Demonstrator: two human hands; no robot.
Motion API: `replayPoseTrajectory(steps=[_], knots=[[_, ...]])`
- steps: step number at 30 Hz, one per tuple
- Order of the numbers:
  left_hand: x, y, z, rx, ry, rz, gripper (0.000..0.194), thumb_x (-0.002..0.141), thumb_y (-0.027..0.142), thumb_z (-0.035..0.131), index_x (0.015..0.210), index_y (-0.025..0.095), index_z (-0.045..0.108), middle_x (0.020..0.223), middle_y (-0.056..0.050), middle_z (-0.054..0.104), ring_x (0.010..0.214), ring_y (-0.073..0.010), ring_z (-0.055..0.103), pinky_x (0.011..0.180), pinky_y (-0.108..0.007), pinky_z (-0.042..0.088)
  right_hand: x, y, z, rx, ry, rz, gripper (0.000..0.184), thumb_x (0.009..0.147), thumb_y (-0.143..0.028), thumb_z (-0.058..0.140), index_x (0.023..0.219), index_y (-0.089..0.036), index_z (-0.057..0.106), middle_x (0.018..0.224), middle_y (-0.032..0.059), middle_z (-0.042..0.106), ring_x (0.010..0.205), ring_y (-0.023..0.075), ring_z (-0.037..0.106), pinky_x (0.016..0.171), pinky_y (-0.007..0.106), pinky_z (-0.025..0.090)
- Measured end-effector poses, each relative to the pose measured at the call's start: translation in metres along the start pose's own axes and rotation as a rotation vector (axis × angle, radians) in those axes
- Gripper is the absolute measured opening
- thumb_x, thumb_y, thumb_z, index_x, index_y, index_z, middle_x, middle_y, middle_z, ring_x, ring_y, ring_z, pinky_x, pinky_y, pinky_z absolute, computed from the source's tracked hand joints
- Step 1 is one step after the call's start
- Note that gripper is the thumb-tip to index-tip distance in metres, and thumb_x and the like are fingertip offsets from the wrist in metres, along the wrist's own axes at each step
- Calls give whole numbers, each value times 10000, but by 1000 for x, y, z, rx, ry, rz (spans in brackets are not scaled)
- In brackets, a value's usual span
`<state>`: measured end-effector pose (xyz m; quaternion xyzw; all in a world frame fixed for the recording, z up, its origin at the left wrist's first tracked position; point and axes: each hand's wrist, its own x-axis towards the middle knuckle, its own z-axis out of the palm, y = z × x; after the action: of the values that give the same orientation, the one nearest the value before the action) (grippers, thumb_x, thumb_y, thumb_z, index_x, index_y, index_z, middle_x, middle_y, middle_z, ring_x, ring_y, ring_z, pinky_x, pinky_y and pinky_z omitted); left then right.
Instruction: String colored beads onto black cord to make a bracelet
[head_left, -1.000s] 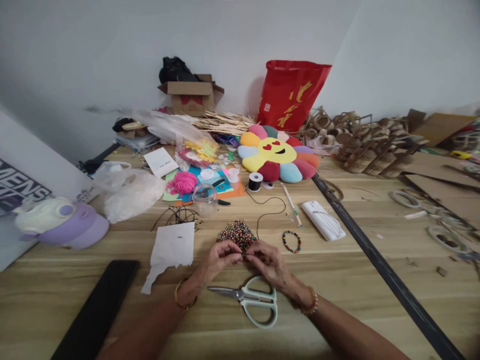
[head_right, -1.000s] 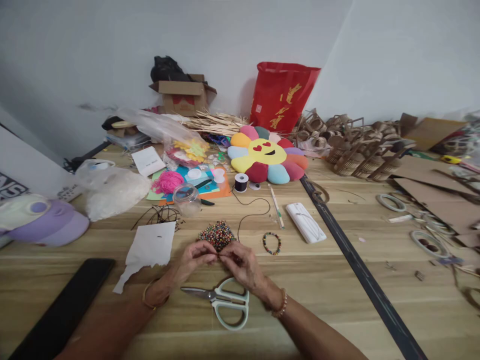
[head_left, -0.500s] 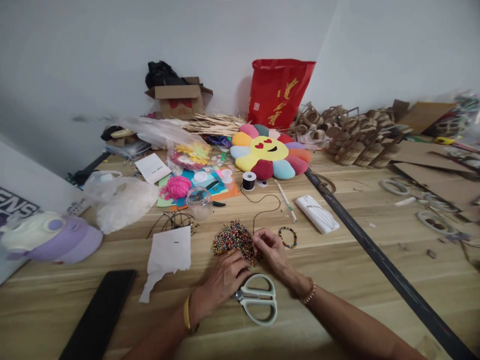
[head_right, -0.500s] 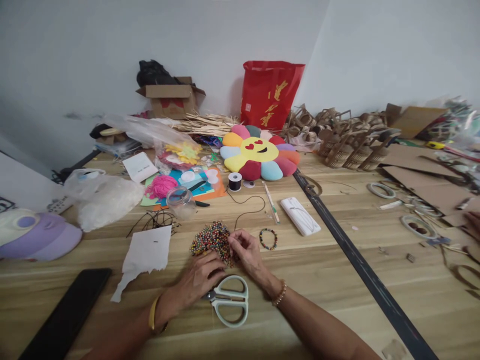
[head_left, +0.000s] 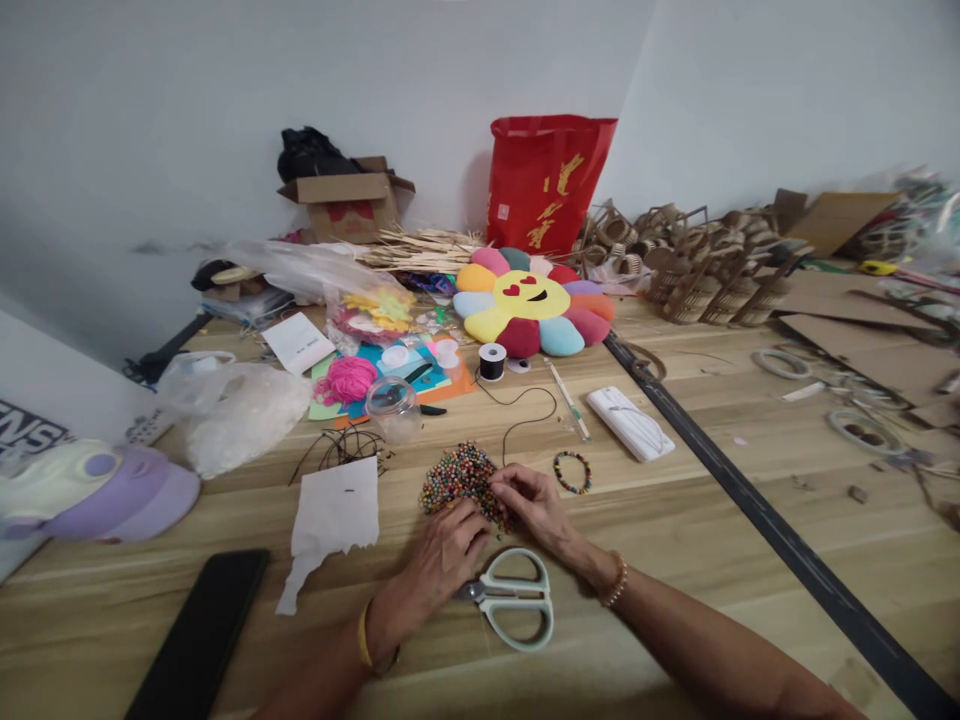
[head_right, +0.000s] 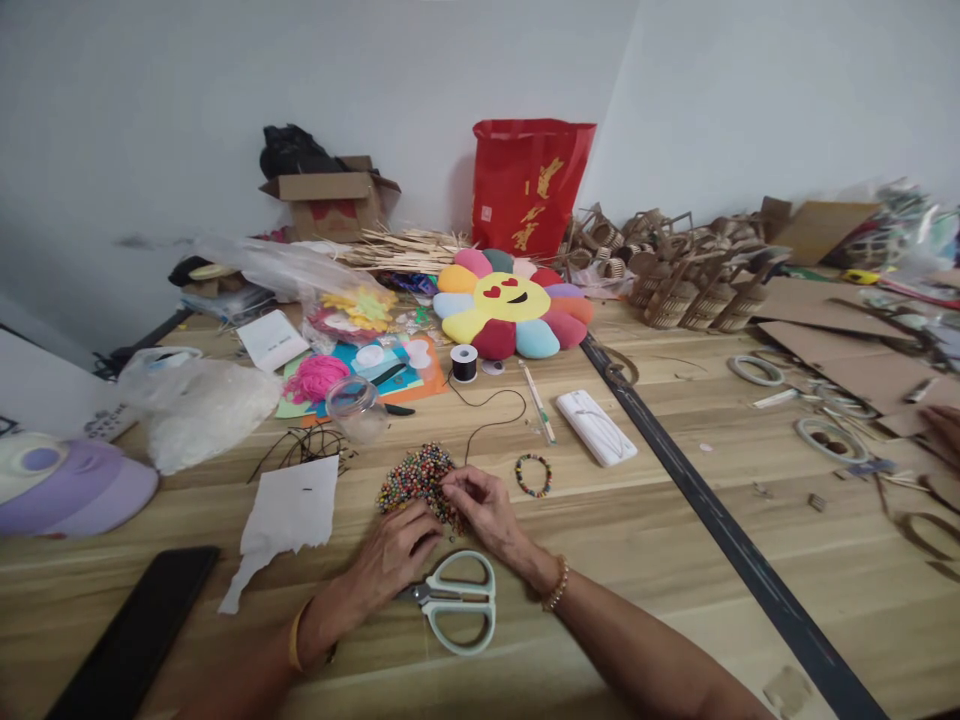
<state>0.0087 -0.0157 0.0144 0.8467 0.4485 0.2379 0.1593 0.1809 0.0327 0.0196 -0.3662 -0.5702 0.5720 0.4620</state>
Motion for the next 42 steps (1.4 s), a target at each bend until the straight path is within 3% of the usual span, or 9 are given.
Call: replayPoseTrajectory(steps=[4,8,13,18,23,42], knots=[[-3,-4,1,-66,29,-19,219,937,146,459,834,174,650,825,-50,623,783,-170,583,722,-279,476,0,3,-2,15,1,33,328,804,-486,662,800,-159,638,575,-31,523,481,82,432,450,195,360],[-1,-6,-4,-267,95,-108,177,893,145,514,822,177,673,826,-61,660,793,-181,616,734,-288,492,-1,5,-1,-29,-20,-4,326,823,-482,644,876,-160,655,599,-18,547,498,95,466,460,204,390],[5,-16,-10,-629,196,-349,109,789,241,640,745,162,701,763,-57,700,736,-181,630,706,-277,500,-7,5,1,-310,-62,-243,244,894,-380,586,808,-162,650,696,29,599,616,127,537,556,234,438],[6,-25,-16,-911,178,-547,245,677,357,747,796,143,727,766,-53,717,723,-180,619,678,-268,492,-9,5,2,-487,-158,-470,196,959,-273,481,838,-180,604,752,53,612,693,155,553,634,271,459],[6,-26,-19,-973,166,-555,256,629,346,783,774,140,735,761,-49,708,736,-182,615,694,-275,495,-9,6,2,-528,-181,-556,156,960,-221,461,858,-187,573,765,54,610,703,156,556,635,268,455],[6,-24,-17,-1039,113,-602,310,609,392,813,739,133,703,651,-34,709,594,-148,615,620,-267,506,-11,1,2,-578,-169,-540,135,903,-179,487,787,-186,554,696,29,586,618,133,527,557,232,402]])
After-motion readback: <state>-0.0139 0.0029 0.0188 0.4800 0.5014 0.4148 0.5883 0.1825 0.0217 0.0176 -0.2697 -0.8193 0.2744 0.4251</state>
